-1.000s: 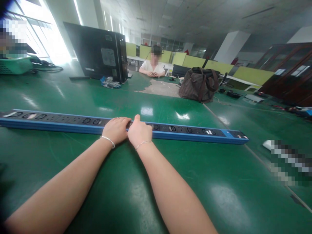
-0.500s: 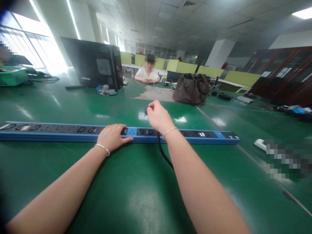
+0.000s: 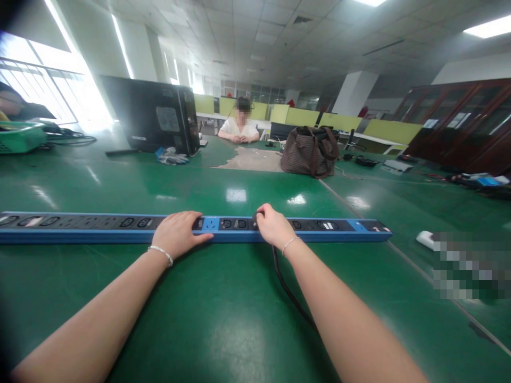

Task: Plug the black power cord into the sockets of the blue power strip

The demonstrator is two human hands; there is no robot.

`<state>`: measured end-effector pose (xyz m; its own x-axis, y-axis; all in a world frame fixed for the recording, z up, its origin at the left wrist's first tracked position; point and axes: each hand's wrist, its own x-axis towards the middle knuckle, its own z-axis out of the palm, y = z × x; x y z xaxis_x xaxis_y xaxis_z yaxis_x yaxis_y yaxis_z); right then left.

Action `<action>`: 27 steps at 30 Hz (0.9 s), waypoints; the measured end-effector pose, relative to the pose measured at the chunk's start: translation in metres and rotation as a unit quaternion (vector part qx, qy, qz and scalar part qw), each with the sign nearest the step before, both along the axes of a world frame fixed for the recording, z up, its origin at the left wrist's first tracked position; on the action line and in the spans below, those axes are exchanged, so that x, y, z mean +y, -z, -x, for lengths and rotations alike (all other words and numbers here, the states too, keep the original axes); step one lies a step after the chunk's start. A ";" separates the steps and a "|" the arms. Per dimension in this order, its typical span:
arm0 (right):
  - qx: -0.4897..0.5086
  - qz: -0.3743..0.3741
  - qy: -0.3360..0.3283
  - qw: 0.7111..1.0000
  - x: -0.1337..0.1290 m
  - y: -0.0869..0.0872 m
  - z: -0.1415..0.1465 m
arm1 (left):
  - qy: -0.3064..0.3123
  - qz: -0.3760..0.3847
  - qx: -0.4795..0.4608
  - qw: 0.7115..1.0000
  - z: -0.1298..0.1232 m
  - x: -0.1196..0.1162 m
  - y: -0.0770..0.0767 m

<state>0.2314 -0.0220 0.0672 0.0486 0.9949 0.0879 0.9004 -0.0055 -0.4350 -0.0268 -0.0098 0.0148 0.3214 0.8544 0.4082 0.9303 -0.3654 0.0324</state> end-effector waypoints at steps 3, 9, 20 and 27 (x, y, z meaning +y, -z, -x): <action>-0.034 0.001 0.013 0.999 -0.002 -0.002 0.005 | 0.001 -0.001 -0.002 1.000 0.000 0.000 0.001; -0.069 0.012 0.021 0.997 -0.007 -0.004 0.011 | 0.003 0.003 -0.004 1.000 0.000 0.000 0.001; -0.084 0.034 0.024 0.996 -0.002 -0.007 0.017 | 0.002 0.004 -0.005 1.000 0.000 0.000 0.000; -0.108 0.045 0.031 0.993 -0.007 -0.003 0.024 | 0.003 0.007 -0.009 1.000 0.000 -0.001 -0.002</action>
